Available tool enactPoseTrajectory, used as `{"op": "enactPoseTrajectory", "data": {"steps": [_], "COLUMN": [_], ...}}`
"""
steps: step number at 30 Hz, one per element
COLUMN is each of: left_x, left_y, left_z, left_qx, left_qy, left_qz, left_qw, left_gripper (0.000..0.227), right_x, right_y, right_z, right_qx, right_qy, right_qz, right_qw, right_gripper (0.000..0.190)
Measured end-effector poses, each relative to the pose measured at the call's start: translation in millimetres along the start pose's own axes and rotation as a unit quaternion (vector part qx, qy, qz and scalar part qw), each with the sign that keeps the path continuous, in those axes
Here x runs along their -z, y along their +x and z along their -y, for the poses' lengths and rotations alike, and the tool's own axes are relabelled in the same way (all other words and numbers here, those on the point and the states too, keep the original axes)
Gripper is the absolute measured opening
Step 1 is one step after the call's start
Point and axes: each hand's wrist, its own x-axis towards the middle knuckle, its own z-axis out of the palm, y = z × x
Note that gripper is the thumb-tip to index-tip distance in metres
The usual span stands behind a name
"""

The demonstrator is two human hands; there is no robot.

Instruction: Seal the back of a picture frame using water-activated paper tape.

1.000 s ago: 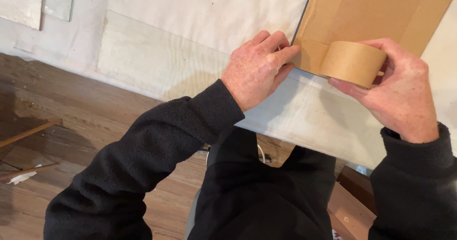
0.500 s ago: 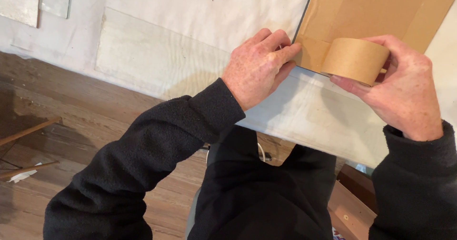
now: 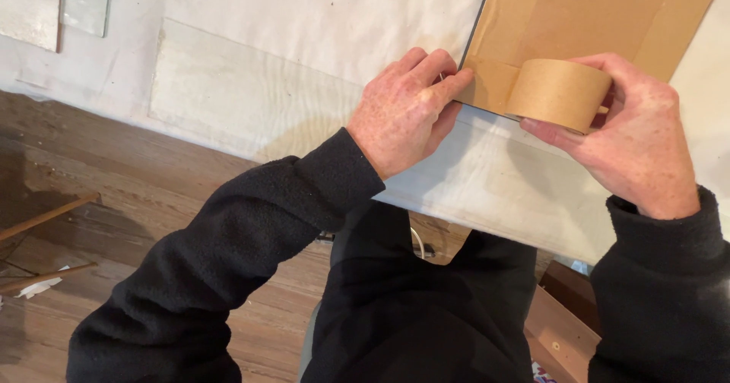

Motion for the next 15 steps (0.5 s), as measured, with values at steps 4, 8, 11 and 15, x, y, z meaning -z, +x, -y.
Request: {"op": "enactPoseTrajectory", "data": {"steps": [4,8,11,15], "left_x": [-0.1,1.5,5.5,6.0], "left_y": [1.5,2.9,5.4,5.0], "left_z": [1.7,2.6,2.5,6.2], "left_qx": [-0.007,-0.016,-0.036,-0.084], "left_qy": [0.009,0.017,0.025,0.099], "left_qz": [-0.002,0.005,0.005,0.015], "left_qw": [1.000,1.000,0.999,0.991], "left_gripper": [0.032,0.031,0.026,0.020], "right_x": [-0.2,0.1,-0.3,0.5], "right_y": [1.5,1.6,1.1,2.0], "right_z": [-0.7,-0.4,-0.7,0.2], "right_qx": [0.004,-0.009,-0.011,-0.006], "right_qy": [0.019,0.001,0.026,0.004], "right_qz": [-0.001,-0.002,-0.001,-0.004], "right_qw": [1.000,1.000,1.000,1.000], "right_gripper": [0.054,0.054,0.053,0.055]}}
